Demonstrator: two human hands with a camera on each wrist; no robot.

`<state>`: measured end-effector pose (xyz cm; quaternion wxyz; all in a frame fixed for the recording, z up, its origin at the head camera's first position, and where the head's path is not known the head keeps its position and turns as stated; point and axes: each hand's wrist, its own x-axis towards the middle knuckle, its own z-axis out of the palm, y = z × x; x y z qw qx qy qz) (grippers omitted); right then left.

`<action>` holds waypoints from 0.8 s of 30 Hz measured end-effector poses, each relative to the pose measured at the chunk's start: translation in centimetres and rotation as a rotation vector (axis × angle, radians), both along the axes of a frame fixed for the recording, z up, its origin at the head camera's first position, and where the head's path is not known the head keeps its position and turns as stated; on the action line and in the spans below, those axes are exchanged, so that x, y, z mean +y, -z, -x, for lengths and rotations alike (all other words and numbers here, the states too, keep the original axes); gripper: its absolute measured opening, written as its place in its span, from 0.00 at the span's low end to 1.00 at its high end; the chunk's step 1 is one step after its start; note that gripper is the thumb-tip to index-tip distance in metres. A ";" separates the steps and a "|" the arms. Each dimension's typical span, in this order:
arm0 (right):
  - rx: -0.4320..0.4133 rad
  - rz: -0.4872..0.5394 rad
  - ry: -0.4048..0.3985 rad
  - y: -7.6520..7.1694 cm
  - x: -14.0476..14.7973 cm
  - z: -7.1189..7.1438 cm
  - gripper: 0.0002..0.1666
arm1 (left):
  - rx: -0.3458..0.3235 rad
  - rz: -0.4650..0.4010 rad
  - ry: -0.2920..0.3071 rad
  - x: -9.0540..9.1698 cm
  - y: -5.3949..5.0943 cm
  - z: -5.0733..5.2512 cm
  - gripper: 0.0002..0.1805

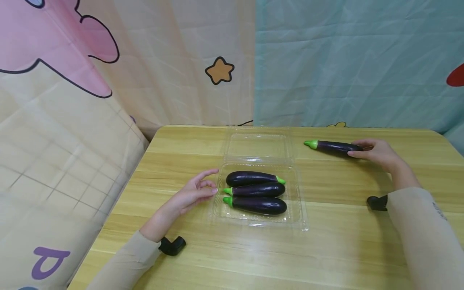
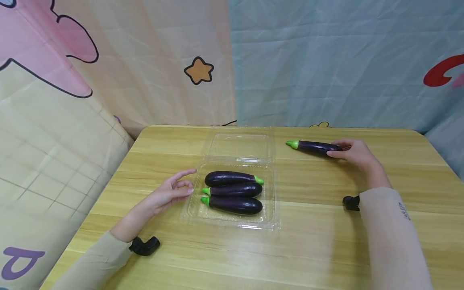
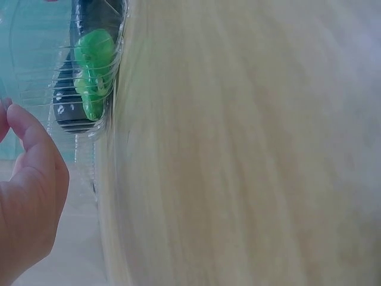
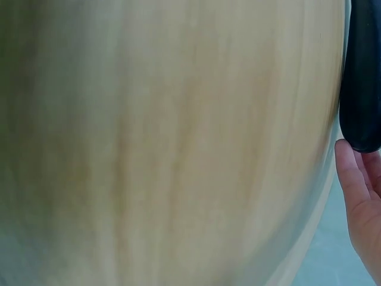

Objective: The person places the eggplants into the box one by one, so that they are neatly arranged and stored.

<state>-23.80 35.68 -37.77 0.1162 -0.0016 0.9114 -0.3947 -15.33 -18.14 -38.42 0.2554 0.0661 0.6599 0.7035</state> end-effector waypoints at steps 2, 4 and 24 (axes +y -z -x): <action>0.002 -0.005 -0.006 -0.1 -0.1 -0.1 0.45 | -0.001 -0.003 -0.001 0.0 0.0 0.0 0.38; 0.005 -0.013 -0.010 -0.1 -0.2 -0.1 0.44 | -0.002 -0.007 -0.001 0.0 0.0 0.0 0.38; 0.033 0.014 0.013 -0.6 -1.2 -1.3 0.47 | -0.008 -0.018 -0.001 -0.2 0.1 0.0 0.39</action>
